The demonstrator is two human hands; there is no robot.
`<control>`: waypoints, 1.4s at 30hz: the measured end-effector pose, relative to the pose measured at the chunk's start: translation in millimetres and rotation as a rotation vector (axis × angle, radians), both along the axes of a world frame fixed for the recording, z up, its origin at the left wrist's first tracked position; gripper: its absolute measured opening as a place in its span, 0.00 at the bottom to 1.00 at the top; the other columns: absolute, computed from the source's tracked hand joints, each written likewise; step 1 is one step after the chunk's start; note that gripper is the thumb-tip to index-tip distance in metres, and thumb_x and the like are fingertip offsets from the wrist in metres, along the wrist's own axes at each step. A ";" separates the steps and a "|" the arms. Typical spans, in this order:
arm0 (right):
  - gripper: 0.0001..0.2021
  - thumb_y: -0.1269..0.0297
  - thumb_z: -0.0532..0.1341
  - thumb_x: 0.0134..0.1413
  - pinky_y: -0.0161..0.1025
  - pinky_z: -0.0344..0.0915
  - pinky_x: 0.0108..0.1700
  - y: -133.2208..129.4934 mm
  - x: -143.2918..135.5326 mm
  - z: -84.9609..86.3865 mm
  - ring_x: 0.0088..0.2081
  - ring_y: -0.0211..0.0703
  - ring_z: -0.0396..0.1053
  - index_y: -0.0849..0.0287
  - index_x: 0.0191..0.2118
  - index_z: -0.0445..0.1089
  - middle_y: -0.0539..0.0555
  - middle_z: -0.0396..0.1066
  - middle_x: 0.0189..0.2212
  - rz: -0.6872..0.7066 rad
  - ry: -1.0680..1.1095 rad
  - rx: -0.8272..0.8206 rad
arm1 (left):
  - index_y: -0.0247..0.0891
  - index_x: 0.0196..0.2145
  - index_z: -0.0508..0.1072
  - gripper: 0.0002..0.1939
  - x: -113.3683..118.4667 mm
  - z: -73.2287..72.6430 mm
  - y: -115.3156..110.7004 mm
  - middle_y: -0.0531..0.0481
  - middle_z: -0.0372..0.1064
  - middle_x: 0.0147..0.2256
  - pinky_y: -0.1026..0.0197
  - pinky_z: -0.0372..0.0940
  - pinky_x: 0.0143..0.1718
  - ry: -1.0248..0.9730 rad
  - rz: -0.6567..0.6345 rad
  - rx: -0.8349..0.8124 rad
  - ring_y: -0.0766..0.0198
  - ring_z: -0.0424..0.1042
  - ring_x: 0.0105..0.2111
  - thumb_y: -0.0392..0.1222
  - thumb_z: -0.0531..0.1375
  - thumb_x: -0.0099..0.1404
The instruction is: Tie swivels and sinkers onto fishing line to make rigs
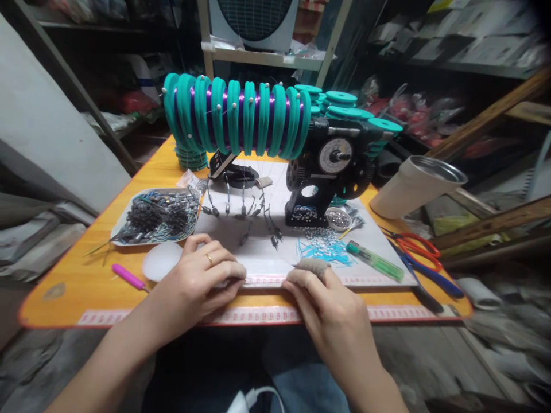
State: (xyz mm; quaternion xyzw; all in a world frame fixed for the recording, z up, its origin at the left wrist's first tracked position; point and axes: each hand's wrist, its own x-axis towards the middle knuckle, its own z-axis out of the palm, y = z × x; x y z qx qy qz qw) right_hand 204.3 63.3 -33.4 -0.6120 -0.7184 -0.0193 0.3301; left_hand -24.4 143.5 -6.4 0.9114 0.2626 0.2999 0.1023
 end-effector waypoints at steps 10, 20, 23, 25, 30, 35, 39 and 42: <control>0.07 0.64 0.58 0.67 0.41 0.66 0.36 2.7 2.7 12.8 0.35 0.48 0.72 0.56 0.40 0.74 0.55 0.69 0.34 0.053 0.001 -0.064 | 0.37 0.35 0.73 0.06 -0.1 4.5 5.4 0.52 0.65 0.27 0.50 0.53 0.47 0.187 -0.030 0.198 0.61 0.62 0.32 0.32 0.57 0.70; 0.19 0.69 0.53 0.70 0.38 0.58 0.28 -16.6 -18.4 17.6 0.22 0.38 0.69 0.67 0.62 0.65 0.48 0.73 0.23 0.182 -0.075 0.015 | 0.38 0.37 0.72 0.06 -2.2 4.7 6.6 0.53 0.65 0.28 0.51 0.53 0.47 0.181 -0.055 0.191 0.62 0.62 0.31 0.32 0.56 0.71; 0.21 0.66 0.53 0.68 0.42 0.46 0.22 -13.1 -31.0 18.4 0.16 0.39 0.67 0.67 0.62 0.67 0.47 0.70 0.17 0.133 -0.288 -0.091 | 0.38 0.37 0.72 0.06 -3.0 3.2 6.4 0.52 0.66 0.28 0.51 0.53 0.47 0.184 -0.056 0.187 0.61 0.62 0.32 0.32 0.56 0.71; 0.22 0.65 0.57 0.64 0.42 0.43 0.22 -11.1 -33.2 19.3 0.16 0.41 0.67 0.65 0.61 0.69 0.48 0.71 0.16 0.086 -0.386 -0.125 | 0.38 0.38 0.72 0.06 -3.2 2.7 6.4 0.53 0.66 0.28 0.51 0.53 0.47 0.179 -0.059 0.187 0.61 0.62 0.32 0.31 0.56 0.70; 0.22 0.64 0.57 0.64 0.42 0.48 0.23 -16.5 -22.3 18.8 0.17 0.42 0.70 0.67 0.60 0.69 0.49 0.72 0.17 0.085 -0.453 -0.093 | 0.38 0.38 0.72 0.07 -0.7 4.3 6.4 0.54 0.65 0.27 0.52 0.54 0.46 0.173 -0.062 0.207 0.62 0.62 0.31 0.30 0.56 0.70; 0.23 0.62 0.52 0.70 0.41 0.53 0.25 -27.8 -6.3 13.5 0.20 0.42 0.71 0.69 0.64 0.64 0.49 0.71 0.19 0.087 -0.455 -0.107 | 0.38 0.38 0.71 0.07 6.6 5.0 7.5 0.53 0.66 0.27 0.51 0.53 0.47 0.162 -0.092 0.209 0.62 0.63 0.31 0.29 0.55 0.70; 0.23 0.62 0.52 0.71 0.41 0.56 0.25 -34.3 3.1 11.5 0.20 0.41 0.71 0.72 0.64 0.63 0.48 0.71 0.20 0.077 -0.432 -0.112 | 0.39 0.38 0.71 0.07 9.6 3.8 7.4 0.54 0.65 0.27 0.51 0.53 0.47 0.154 -0.097 0.207 0.62 0.63 0.30 0.29 0.56 0.70; 0.23 0.63 0.52 0.71 0.41 0.56 0.25 -36.8 6.8 12.2 0.20 0.40 0.70 0.72 0.63 0.64 0.48 0.70 0.20 0.069 -0.428 -0.112 | 0.39 0.38 0.70 0.07 10.4 4.1 6.0 0.54 0.66 0.27 0.51 0.53 0.46 0.167 -0.097 0.201 0.62 0.63 0.30 0.30 0.55 0.70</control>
